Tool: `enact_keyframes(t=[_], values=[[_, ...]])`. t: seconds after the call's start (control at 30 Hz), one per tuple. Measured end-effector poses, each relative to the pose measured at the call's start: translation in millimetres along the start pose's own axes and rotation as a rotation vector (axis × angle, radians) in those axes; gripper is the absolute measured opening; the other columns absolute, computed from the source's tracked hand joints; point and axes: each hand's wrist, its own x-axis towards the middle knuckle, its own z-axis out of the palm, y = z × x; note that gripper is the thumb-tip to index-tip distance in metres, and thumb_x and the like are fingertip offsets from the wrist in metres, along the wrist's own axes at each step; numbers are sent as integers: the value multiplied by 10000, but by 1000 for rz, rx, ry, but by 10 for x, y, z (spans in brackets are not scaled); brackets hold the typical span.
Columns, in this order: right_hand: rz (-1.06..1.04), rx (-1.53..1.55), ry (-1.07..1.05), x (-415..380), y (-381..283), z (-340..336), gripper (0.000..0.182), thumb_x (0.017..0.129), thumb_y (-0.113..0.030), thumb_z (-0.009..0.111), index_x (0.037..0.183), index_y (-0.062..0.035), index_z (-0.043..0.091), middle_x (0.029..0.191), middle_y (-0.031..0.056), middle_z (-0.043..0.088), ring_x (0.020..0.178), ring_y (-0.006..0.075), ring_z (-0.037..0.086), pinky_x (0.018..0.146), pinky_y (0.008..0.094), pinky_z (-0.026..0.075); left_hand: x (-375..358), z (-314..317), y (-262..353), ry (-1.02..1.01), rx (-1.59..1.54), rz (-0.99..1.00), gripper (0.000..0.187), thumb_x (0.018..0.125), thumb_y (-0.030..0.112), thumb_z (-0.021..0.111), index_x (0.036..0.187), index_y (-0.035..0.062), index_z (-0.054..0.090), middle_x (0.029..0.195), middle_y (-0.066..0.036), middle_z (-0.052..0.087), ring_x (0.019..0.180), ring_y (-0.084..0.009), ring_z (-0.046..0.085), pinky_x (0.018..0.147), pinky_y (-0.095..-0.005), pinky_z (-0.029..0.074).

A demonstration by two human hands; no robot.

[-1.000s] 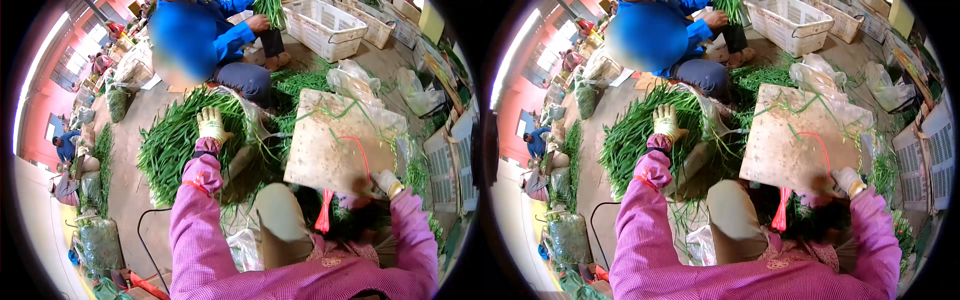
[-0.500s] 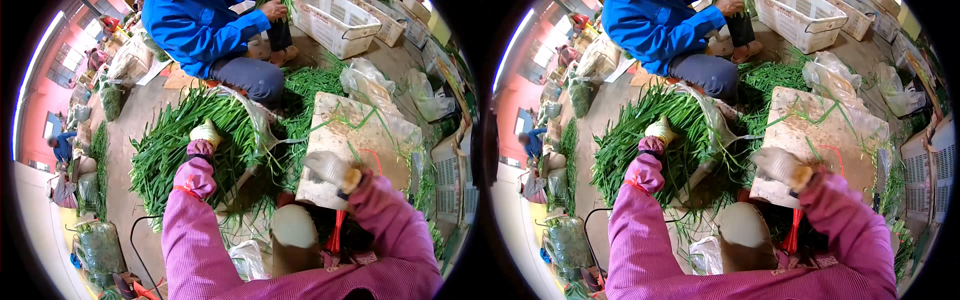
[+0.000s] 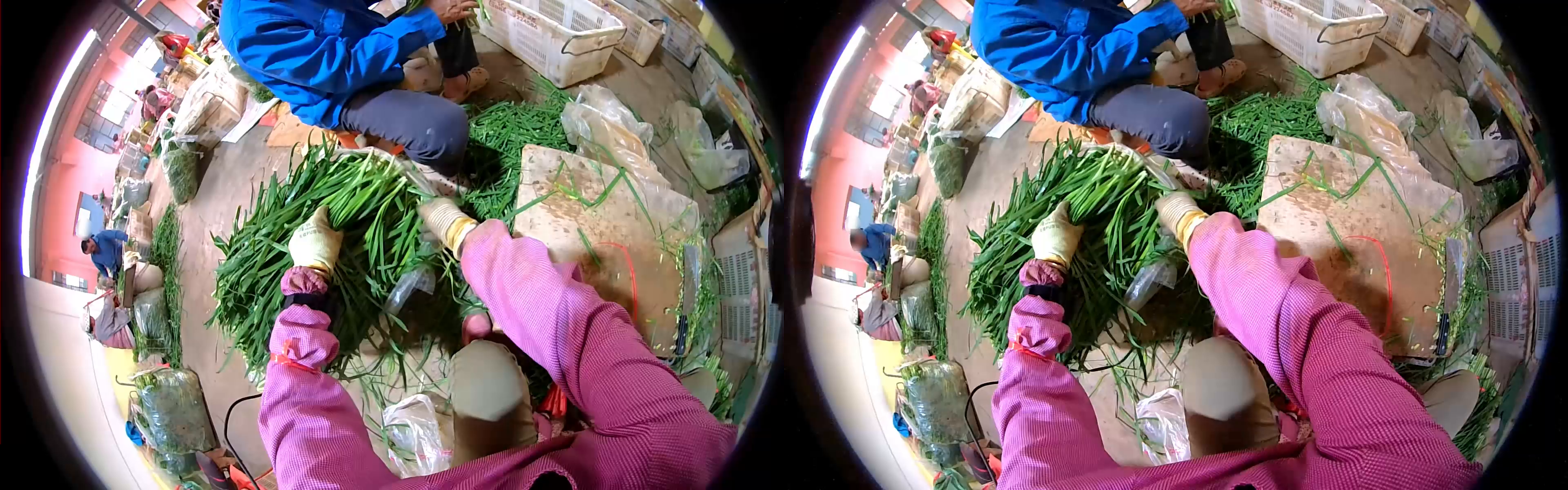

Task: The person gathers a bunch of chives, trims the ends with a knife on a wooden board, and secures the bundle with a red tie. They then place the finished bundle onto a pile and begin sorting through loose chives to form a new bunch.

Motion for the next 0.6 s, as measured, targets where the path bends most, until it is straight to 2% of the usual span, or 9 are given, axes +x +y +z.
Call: enact_keyframes(t=[0.1, 0.17, 0.23, 0.3, 0.33, 0.4, 0.5, 0.57, 0.6], values=[[99, 152, -18, -173, -79, -5, 681, 944, -352, 618, 1484, -79, 307, 1430, 238, 458, 1171, 407, 584, 1012, 534, 474, -7, 138, 2, 90, 22, 10, 520, 783, 311, 758, 1227, 116, 570, 1045, -124, 701, 969, -309, 669, 832, -409, 530], [-168, 205, -187, -372, 1, 70, 751, 939, -397, 613, 1489, -23, 265, 1503, 244, 338, 1296, 373, 480, 918, 444, 576, -63, 216, 85, 72, 178, 53, 489, 767, 305, 769, 1183, 130, 579, 1000, -122, 700, 928, -303, 674, 786, -416, 528], [-101, 223, -120, -212, -84, 157, 801, 913, -470, 633, 1481, -26, 285, 1517, 232, 307, 1343, 350, 420, 845, 398, 613, -177, 226, 180, -2, 330, 145, 590, 760, 314, 771, 1280, 156, 541, 1030, -114, 682, 965, -316, 652, 804, -416, 524], [-40, 323, -100, -123, -105, 152, 894, 907, -481, 647, 1537, -90, 148, 1551, 260, 219, 1407, 428, 284, 1093, 519, 402, -238, 184, 207, -76, 395, 184, 703, 740, 466, 781, 1312, 157, 513, 1111, -123, 647, 1029, -309, 626, 846, -437, 485], [-126, 254, -147, -84, -64, 136, 883, 906, -495, 642, 1533, -99, 163, 1569, 249, 181, 1426, 424, 241, 1113, 517, 368, -255, 18, 291, -136, 407, 172, 726, 745, 528, 755, 1317, 153, 510, 1126, -125, 640, 1052, -309, 614, 869, -444, 466], [-104, 249, -153, 73, -30, 126, 871, 910, -498, 635, 1534, -108, 169, 1571, 244, 179, 1429, 418, 241, 1119, 535, 344, -209, -220, 396, -138, 470, 173, 764, 755, 677, 669, 1292, 147, 545, 1143, -135, 625, 1091, -321, 585, 913, -462, 425], [6, 269, -78, 183, -90, 133, 801, 927, -508, 603, 1528, -138, 223, 1577, 190, 218, 1439, 369, 256, 1115, 587, 294, 137, -365, 520, 251, 352, 227, 593, 811, 654, 616, 1041, 116, 709, 1079, -121, 636, 1037, -302, 591, 898, -440, 432], [-32, 182, -62, 87, -96, 103, 778, 928, -447, 623, 1506, -66, 269, 1483, 196, 380, 1307, 329, 464, 976, 445, 532, 581, -259, 527, 291, 239, 291, 531, 895, 590, 545, 1009, 101, 719, 1072, -126, 651, 1034, -310, 602, 881, -458, 448], [-28, 181, -58, 117, -81, 94, 778, 928, -447, 623, 1506, -66, 269, 1483, 196, 380, 1307, 329, 464, 976, 445, 532, 807, -129, 502, 217, 189, 287, 510, 957, 537, 457, 1053, 103, 708, 1125, -133, 663, 1087, -309, 604, 880, -482, 455]])
